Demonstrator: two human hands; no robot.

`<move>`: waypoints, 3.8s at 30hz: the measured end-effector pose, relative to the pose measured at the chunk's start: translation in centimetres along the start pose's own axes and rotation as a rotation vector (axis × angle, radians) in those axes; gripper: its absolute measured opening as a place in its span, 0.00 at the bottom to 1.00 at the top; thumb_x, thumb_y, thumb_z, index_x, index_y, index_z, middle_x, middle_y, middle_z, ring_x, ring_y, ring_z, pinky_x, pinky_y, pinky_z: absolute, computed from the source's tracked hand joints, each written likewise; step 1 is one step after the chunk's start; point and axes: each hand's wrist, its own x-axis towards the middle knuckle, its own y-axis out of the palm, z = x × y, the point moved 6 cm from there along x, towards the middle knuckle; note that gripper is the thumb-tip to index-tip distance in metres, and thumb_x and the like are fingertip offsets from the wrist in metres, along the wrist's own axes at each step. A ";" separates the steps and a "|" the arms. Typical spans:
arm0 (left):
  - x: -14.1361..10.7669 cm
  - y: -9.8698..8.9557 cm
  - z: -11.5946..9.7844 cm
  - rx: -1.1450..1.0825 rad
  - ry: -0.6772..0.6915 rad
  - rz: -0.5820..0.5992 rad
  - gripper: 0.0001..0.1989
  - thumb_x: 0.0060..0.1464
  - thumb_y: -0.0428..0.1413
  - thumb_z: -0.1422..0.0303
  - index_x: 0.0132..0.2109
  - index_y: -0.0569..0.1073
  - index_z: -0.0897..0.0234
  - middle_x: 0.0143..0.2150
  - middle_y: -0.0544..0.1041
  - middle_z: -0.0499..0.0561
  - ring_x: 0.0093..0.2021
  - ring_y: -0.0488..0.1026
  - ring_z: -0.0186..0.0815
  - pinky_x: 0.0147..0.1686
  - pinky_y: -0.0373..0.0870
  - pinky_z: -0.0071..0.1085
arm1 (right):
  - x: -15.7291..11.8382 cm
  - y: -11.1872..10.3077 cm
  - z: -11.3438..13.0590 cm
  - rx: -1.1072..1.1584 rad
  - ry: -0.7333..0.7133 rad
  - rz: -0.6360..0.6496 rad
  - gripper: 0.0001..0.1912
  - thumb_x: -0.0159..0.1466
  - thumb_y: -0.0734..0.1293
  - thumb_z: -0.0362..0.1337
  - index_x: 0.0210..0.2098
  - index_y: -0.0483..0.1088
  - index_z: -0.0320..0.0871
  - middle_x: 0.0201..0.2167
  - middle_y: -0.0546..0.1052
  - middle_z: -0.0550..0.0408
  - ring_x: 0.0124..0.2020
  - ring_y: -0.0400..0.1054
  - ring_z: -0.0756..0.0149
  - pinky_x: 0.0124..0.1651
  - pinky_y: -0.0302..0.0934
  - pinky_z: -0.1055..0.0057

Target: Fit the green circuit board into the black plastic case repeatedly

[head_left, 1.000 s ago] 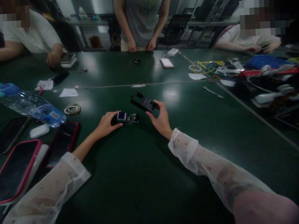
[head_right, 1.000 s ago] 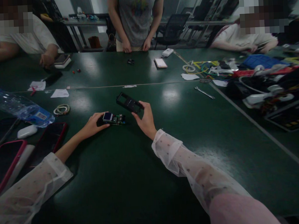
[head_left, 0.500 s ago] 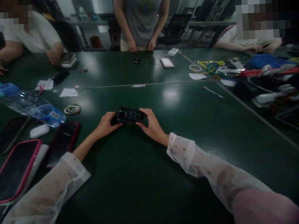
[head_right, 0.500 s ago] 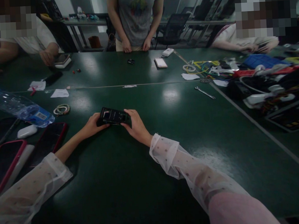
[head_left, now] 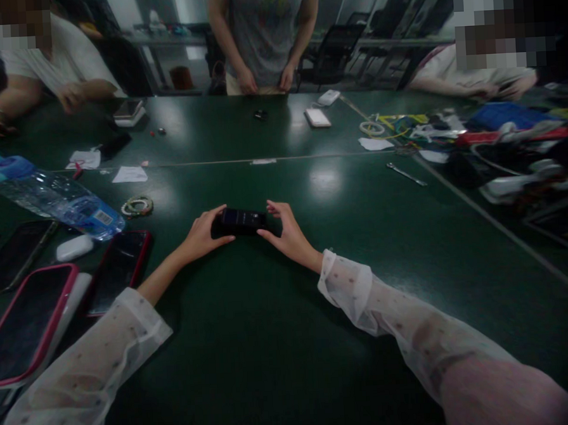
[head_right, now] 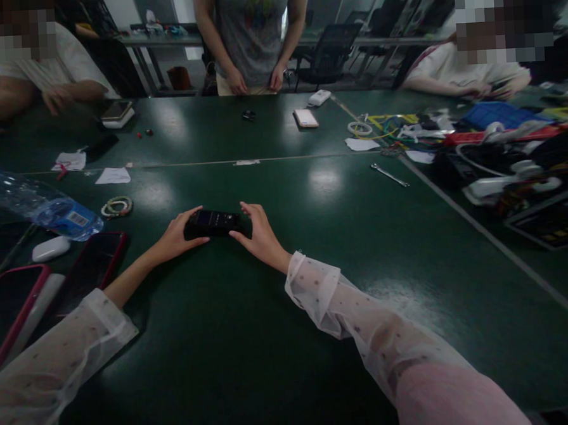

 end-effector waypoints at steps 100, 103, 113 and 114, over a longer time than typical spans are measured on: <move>-0.1 0.4 0.5 0.061 -0.006 0.012 0.32 0.54 0.58 0.54 0.62 0.61 0.59 0.57 0.68 0.57 0.57 0.64 0.50 0.55 0.62 0.48 | -0.1 -0.4 0.0 0.123 0.077 -0.048 0.28 0.62 0.68 0.40 0.59 0.57 0.49 0.56 0.67 0.48 0.57 0.65 0.56 0.60 0.62 0.55; -0.1 0.2 0.0 0.050 0.021 0.031 0.32 0.55 0.57 0.55 0.64 0.59 0.56 0.59 0.68 0.56 0.58 0.63 0.49 0.54 0.62 0.49 | -0.4 -1.1 0.1 0.085 0.104 -0.157 0.28 0.62 0.67 0.41 0.59 0.56 0.51 0.56 0.67 0.48 0.58 0.64 0.55 0.60 0.62 0.54; -0.2 -0.1 -0.2 0.035 0.046 0.034 0.32 0.56 0.56 0.55 0.64 0.58 0.55 0.60 0.67 0.55 0.59 0.63 0.48 0.54 0.61 0.48 | -0.7 -1.9 -2.5 -0.002 0.208 -0.360 0.26 0.63 0.66 0.40 0.58 0.55 0.46 0.54 0.66 0.45 0.56 0.63 0.55 0.60 0.59 0.52; -0.2 0.0 -0.2 0.038 0.041 0.036 0.32 0.56 0.56 0.55 0.64 0.58 0.55 0.60 0.67 0.55 0.59 0.63 0.49 0.54 0.61 0.48 | -0.7 -1.8 -3.0 -0.007 0.227 -0.371 0.26 0.62 0.66 0.39 0.58 0.55 0.46 0.54 0.66 0.45 0.55 0.64 0.54 0.59 0.60 0.51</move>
